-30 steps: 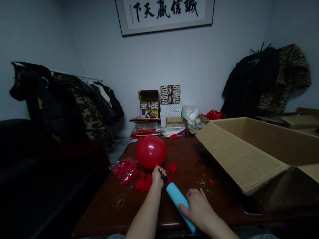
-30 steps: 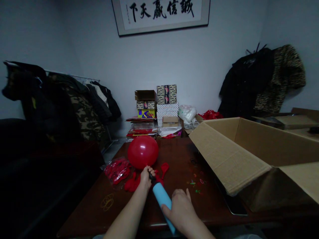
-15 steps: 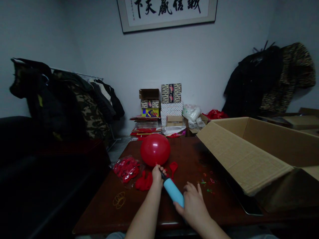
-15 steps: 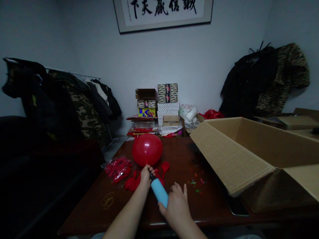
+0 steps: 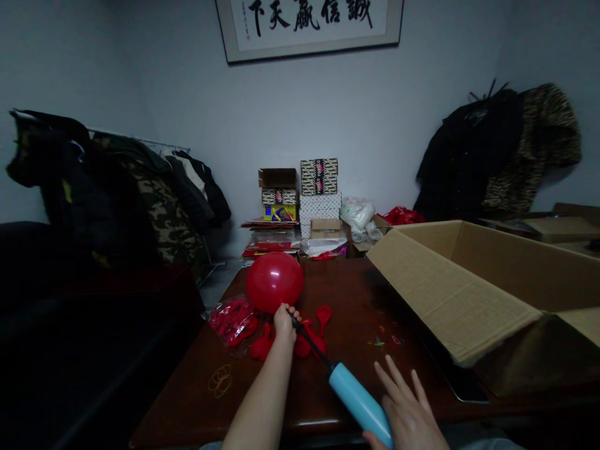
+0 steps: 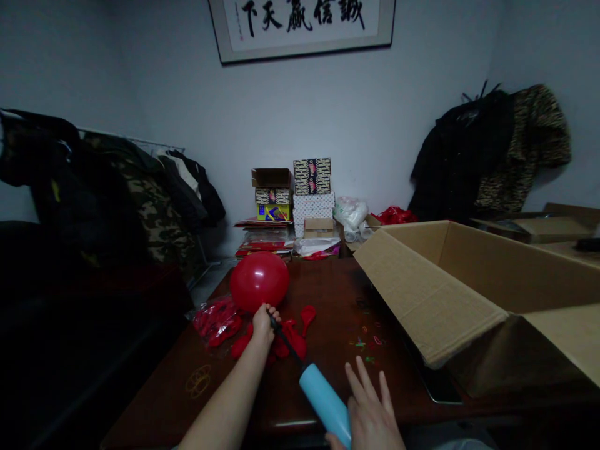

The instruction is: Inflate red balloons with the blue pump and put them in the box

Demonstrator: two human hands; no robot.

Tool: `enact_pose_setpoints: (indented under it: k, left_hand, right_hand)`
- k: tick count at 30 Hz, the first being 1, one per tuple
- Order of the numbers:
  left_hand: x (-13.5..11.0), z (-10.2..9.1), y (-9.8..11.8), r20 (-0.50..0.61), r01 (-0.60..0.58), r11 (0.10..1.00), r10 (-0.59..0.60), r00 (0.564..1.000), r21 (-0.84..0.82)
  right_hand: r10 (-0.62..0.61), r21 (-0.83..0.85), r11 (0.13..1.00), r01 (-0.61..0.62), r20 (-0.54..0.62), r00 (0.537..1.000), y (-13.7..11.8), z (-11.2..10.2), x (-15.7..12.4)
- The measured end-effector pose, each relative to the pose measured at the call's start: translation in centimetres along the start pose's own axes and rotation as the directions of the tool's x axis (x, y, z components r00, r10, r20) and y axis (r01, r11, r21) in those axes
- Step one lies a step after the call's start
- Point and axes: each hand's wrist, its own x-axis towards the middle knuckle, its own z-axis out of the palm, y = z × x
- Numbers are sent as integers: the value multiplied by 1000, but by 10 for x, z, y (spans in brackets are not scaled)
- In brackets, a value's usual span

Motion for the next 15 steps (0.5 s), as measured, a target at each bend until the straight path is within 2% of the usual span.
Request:
enact_pose_setpoints:
  k: [4,7,12,15]
  left_hand:
    - [-1,-2,-3,12,7,999,-6,1000,-44]
    - [-3,-2,-4,13,4,998,-3,1000,-64]
    - [-7,-2,-4,30,12,995,-9,1000,-97]
    - [-12,-2,-9,67,27,993,-19,998,-117]
  right_hand:
    - [-21,-16,1000,20,-57,998,11,11,-11]
    - [-8,-25,1000,6,-83,997,10,14,-11]
    - [52,2,999,-52,19,998,-12,-2,10]
    - [160,11,987,-161,73,984,-31,-14,34]
